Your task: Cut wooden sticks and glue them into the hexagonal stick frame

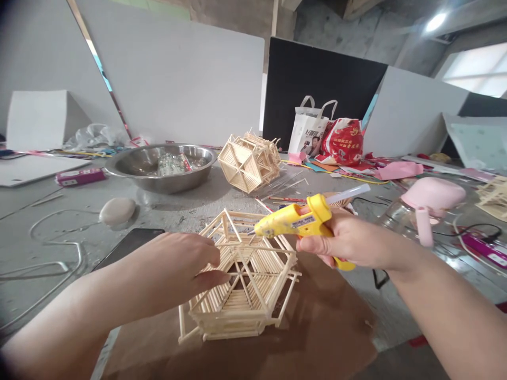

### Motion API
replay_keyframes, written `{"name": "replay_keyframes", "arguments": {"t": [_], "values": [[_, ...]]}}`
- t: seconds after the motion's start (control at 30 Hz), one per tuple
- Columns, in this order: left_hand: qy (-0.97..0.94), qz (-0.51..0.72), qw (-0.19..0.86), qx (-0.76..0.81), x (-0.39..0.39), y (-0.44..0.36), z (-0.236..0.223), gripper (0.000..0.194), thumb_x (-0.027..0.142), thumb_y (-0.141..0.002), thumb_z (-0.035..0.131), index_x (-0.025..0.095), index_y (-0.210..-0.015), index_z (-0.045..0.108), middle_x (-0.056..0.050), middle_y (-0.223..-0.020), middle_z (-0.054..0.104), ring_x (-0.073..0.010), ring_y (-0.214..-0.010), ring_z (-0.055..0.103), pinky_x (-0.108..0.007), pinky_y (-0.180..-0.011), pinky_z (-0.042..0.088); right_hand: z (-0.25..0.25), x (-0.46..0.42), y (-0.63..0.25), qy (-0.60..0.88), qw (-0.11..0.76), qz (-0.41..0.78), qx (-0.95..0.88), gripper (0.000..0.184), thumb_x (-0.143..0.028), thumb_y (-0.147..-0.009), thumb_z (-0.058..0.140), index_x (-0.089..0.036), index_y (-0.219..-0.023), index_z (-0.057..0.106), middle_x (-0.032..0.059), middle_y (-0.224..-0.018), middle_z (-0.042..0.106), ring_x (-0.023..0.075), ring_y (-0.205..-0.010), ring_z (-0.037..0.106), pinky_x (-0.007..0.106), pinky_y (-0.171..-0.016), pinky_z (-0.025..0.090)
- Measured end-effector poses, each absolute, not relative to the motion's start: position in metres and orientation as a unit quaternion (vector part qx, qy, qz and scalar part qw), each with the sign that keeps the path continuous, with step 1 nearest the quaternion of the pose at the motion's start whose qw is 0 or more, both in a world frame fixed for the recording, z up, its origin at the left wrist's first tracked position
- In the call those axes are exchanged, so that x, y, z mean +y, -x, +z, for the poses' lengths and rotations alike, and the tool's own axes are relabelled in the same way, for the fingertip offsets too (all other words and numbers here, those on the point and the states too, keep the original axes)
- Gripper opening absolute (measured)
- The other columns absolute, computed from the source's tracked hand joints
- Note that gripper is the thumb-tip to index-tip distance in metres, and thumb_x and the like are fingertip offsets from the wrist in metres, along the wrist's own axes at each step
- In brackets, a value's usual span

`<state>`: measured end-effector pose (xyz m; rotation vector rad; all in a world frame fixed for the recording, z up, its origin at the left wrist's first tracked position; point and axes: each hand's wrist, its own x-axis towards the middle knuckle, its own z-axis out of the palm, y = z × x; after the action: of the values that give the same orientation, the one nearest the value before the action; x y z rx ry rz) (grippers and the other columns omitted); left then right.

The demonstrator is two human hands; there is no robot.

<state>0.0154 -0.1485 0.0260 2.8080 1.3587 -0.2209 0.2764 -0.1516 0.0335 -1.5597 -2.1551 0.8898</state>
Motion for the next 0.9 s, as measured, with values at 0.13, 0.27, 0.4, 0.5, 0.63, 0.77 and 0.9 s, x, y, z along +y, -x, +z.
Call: {"name": "replay_keyframes", "arguments": {"t": [0.13,0.27,0.4,0.5,0.63,0.77,0.9], "values": [[-0.908,-0.082,0.045,0.409,-0.147,-0.023,0.026,0.032,0.037,-0.079,0.037,0.019,-0.073,0.063,-0.006,-0.073,0.063,-0.0198,-0.068,0.058,-0.031,-0.059,0.040,0.035,-0.151,-0.272,0.532,0.114,0.365,-0.756,0.048,-0.064,-0.067,0.042,-0.018,-0.072,0.054,-0.0019,-0.048,0.048,0.0100,-0.041,0.045,0.020,-0.037,0.034],[-0.913,-0.076,0.064,0.397,-0.146,-0.023,0.027,0.025,0.033,-0.076,0.041,0.019,-0.076,0.063,-0.005,-0.074,0.063,-0.0182,-0.071,0.057,-0.028,-0.061,0.040,0.033,-0.149,-0.269,0.545,0.107,0.364,-0.747,0.049,-0.066,-0.065,0.041,-0.018,-0.069,0.052,-0.0035,-0.046,0.045,0.0085,-0.039,0.040,0.020,-0.036,0.031],[-0.907,-0.062,0.079,0.410,-0.145,-0.022,0.026,0.021,0.027,-0.075,0.038,0.020,-0.073,0.058,-0.002,-0.071,0.062,-0.0161,-0.064,0.056,-0.027,-0.055,0.038,0.030,-0.146,-0.267,0.549,0.092,0.370,-0.744,0.048,-0.065,-0.067,0.040,-0.019,-0.067,0.050,-0.0042,-0.047,0.043,0.0085,-0.041,0.039,0.020,-0.039,0.032],[-0.900,-0.044,0.087,0.425,-0.145,-0.022,0.025,0.017,0.023,-0.074,0.036,0.019,-0.071,0.053,-0.002,-0.071,0.061,-0.0144,-0.058,0.054,-0.025,-0.050,0.035,0.027,-0.144,-0.265,0.548,0.090,0.372,-0.744,0.048,-0.065,-0.069,0.038,-0.019,-0.067,0.051,-0.0039,-0.047,0.044,0.0091,-0.042,0.041,0.021,-0.040,0.033],[-0.899,-0.033,0.091,0.427,-0.146,-0.022,0.023,0.012,0.018,-0.071,0.035,0.018,-0.072,0.048,-0.004,-0.072,0.060,-0.0131,-0.054,0.053,-0.025,-0.045,0.031,0.024,-0.142,-0.263,0.544,0.098,0.365,-0.749,0.047,-0.065,-0.068,0.039,-0.019,-0.068,0.051,-0.0041,-0.046,0.045,0.0097,-0.041,0.042,0.021,-0.040,0.035],[-0.899,-0.028,0.071,0.431,-0.147,-0.022,0.020,0.013,0.017,-0.072,0.034,0.017,-0.076,0.047,-0.005,-0.070,0.059,-0.0133,-0.051,0.052,-0.025,-0.042,0.029,0.022,-0.142,-0.261,0.540,0.099,0.354,-0.757,0.042,-0.060,-0.070,0.041,-0.020,-0.065,0.054,-0.0035,-0.046,0.047,0.0108,-0.042,0.044,0.022,-0.041,0.035],[-0.901,-0.035,0.064,0.428,-0.146,-0.023,0.018,0.013,0.016,-0.073,0.034,0.016,-0.075,0.047,-0.005,-0.067,0.058,-0.0124,-0.049,0.051,-0.025,-0.041,0.028,0.021,-0.140,-0.260,0.549,0.104,0.358,-0.748,0.040,-0.058,-0.070,0.044,-0.020,-0.063,0.054,-0.0038,-0.045,0.046,0.0107,-0.044,0.045,0.021,-0.042,0.035]]}}
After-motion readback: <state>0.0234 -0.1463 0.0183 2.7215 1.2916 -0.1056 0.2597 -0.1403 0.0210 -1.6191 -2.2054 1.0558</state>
